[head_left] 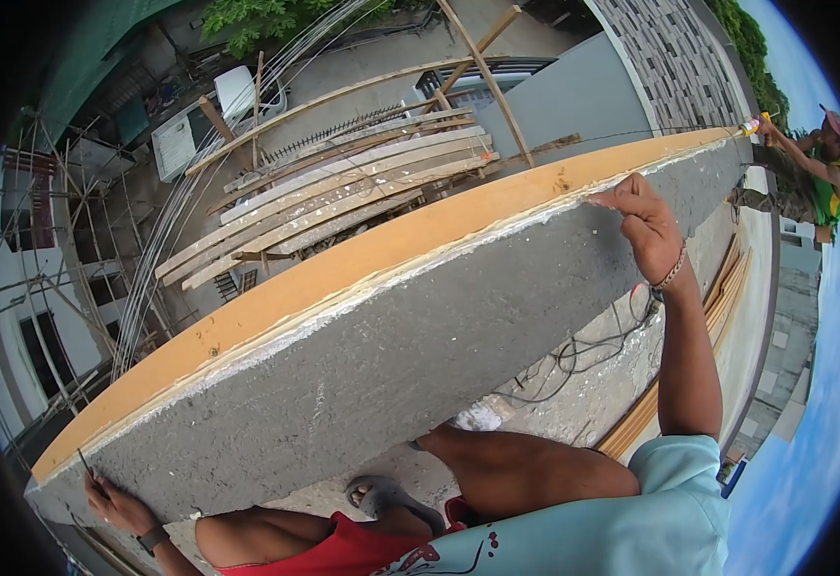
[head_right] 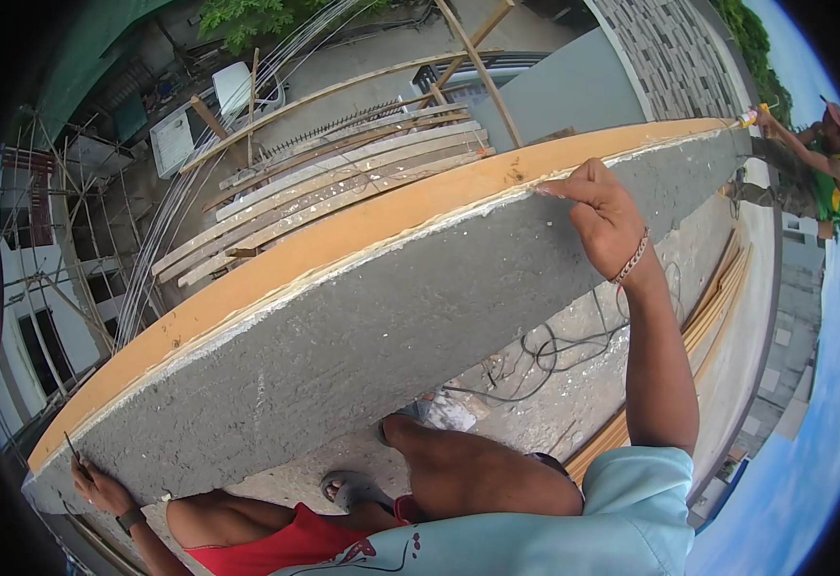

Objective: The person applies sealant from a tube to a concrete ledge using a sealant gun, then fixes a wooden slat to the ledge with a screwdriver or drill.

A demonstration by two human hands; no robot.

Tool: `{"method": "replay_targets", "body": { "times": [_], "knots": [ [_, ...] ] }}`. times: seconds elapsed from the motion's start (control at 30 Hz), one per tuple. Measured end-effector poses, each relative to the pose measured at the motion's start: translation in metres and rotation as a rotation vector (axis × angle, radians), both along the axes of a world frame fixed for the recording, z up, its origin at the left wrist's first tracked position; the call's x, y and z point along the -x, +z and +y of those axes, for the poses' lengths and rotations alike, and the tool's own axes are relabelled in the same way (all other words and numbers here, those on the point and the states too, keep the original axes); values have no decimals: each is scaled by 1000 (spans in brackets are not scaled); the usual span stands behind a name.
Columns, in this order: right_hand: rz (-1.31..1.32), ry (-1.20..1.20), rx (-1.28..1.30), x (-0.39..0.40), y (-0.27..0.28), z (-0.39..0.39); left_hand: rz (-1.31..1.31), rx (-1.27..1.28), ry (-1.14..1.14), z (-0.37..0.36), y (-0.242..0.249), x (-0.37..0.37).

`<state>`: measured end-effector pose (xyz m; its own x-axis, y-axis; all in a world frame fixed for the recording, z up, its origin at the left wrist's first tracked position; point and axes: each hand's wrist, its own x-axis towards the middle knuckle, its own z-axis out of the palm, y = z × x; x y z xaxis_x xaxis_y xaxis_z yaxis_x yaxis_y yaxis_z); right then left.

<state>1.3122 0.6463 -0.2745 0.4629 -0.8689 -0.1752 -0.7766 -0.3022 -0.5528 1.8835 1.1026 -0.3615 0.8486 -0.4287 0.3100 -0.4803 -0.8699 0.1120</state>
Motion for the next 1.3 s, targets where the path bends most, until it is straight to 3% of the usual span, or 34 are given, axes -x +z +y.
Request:
{"method": "replay_targets", "body": {
  "times": [0.3, 0.53, 0.9, 1.1, 1.3],
  "knots": [
    [142, 83, 53, -11, -9, -9, -23, -30, -10, -2, 4, 2],
    [96, 176, 20, -27, -16, -23, 5, 39, -64, -1, 2, 1],
    [18, 630, -134, -76, -19, -32, 56, 12, -6, 2, 4, 0],
    [-21, 756, -169, -94, -22, -27, 36, -6, -51, 6, 3, -3],
    [-104, 980, -81, -110, -32, -30, -19, -57, -90, 1, 7, 2]
  ]
}}
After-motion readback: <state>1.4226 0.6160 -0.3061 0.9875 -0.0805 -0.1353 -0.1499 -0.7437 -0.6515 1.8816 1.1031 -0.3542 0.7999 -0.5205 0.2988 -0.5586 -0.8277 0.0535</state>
